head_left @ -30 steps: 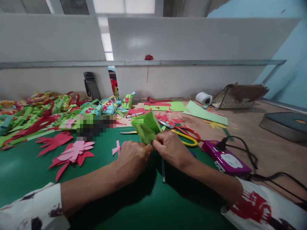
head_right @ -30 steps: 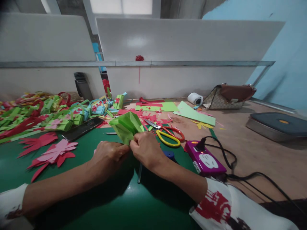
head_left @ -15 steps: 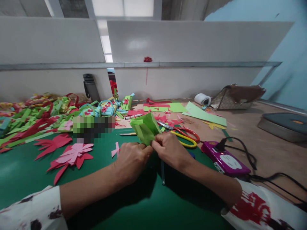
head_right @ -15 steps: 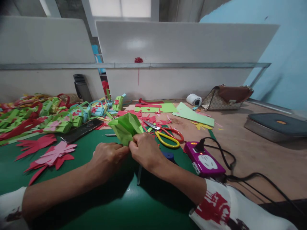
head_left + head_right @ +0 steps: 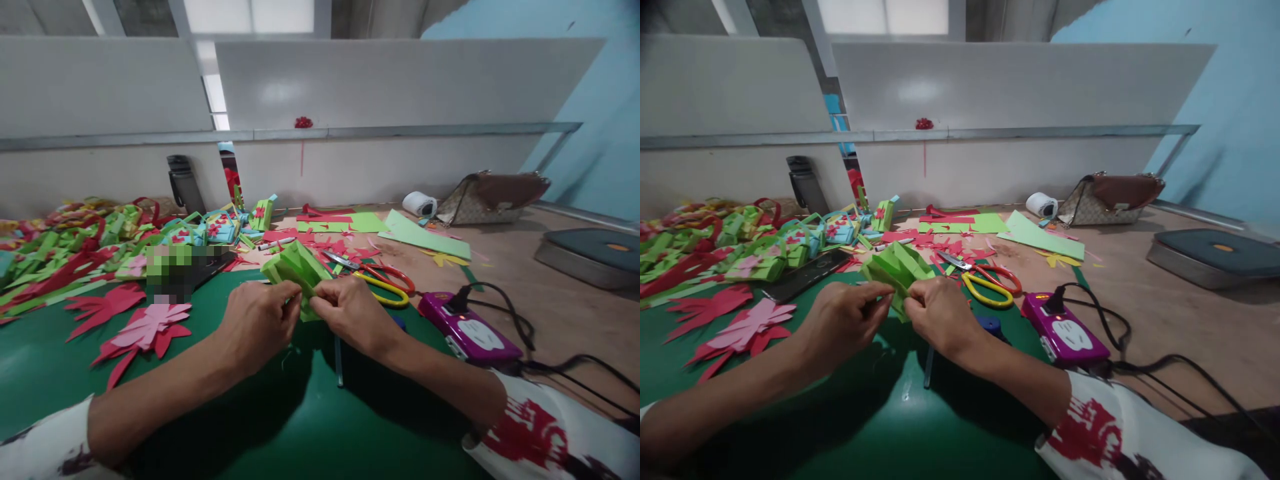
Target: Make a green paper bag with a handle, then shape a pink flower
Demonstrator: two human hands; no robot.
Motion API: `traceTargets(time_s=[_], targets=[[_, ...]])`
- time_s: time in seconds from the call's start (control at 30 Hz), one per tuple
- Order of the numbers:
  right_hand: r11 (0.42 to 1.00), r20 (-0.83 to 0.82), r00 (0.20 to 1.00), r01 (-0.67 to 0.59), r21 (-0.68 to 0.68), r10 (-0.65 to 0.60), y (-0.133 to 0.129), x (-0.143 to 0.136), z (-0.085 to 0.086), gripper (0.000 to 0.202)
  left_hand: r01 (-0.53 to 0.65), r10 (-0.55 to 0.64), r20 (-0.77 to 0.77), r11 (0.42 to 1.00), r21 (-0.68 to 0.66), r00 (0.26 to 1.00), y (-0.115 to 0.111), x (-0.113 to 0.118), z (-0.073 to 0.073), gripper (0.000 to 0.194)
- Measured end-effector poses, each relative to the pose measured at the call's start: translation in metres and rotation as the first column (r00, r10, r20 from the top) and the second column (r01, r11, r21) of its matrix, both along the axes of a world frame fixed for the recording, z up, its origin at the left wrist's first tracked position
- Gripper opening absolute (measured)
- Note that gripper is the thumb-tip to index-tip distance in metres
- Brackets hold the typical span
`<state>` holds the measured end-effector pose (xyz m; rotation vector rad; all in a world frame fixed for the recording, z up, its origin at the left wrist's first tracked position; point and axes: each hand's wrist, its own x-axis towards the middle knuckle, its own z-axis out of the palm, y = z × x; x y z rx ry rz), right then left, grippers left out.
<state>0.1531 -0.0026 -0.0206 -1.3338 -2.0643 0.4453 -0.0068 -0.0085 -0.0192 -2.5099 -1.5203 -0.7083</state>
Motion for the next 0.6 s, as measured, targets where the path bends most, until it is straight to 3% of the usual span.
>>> traceTargets(time_s=[0.17,0.33,0.6], targets=[[0.999,-0.082,0.995,-0.050,0.002,0.050,-0.001,-0.001,-0.002,0.030,-0.053,0.042,-0.097,0.992,-0.116,0.994,0.003,0.004,0.011,0.027],[0.999,-0.098,0.994,-0.050,0.016,0.051,-0.001,-0.002,-0.003,0.030,-0.048,0.033,-0.086,0.983,-0.180,0.996,0.005,0.004,0.017,0.026],[0.998,-0.115,0.992,-0.061,0.002,0.061,-0.004,-0.003,-0.001,0.030,-0.058,0.043,-0.110,0.989,-0.135,0.993,0.003,0.004,0.016,0.026]])
